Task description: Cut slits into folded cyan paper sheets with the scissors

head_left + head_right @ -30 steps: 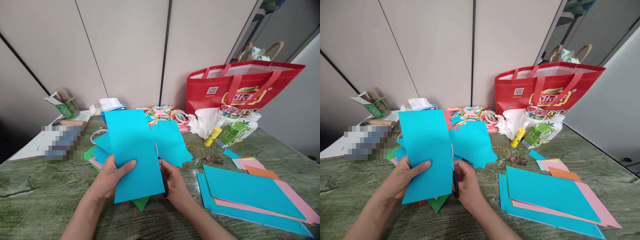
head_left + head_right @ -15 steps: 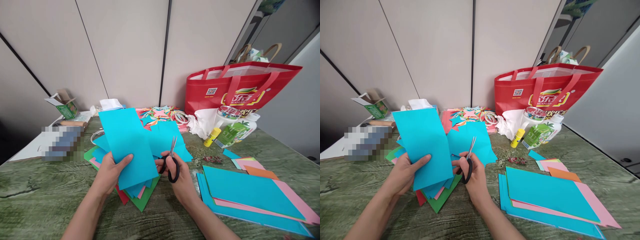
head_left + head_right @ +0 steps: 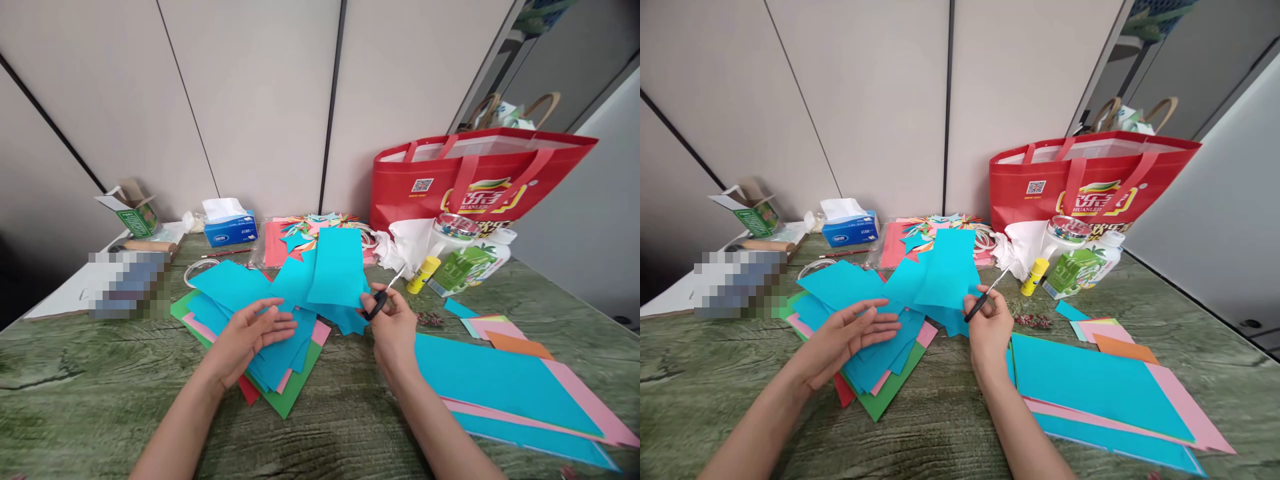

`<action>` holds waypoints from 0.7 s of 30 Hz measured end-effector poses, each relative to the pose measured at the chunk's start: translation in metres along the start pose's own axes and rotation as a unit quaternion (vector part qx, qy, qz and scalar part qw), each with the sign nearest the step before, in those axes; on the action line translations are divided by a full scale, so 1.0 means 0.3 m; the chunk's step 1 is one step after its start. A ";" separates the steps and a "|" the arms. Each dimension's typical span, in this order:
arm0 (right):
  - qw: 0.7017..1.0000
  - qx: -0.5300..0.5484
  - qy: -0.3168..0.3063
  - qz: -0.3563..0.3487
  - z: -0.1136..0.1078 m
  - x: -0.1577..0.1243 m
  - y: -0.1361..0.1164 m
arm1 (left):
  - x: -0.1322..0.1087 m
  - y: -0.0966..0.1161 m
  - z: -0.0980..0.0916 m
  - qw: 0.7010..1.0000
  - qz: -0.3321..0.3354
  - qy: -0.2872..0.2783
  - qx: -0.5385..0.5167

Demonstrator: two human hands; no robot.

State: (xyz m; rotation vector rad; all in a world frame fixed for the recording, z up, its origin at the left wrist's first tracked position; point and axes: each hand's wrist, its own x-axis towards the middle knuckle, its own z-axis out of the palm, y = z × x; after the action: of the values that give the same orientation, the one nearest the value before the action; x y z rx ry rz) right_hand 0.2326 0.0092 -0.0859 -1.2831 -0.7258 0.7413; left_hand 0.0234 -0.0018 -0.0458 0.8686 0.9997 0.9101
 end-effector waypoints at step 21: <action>0.729 -0.544 -0.180 -0.374 0.047 -0.094 0.038 | 0.023 -0.040 0.005 0.982 -0.038 -0.060 -0.172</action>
State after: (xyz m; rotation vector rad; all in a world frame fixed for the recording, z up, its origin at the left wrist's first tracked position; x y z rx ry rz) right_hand 0.2041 -0.0043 -0.0969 -1.6495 -2.0446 -0.2357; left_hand 0.0293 0.0000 -0.0585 0.5810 0.7375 0.9216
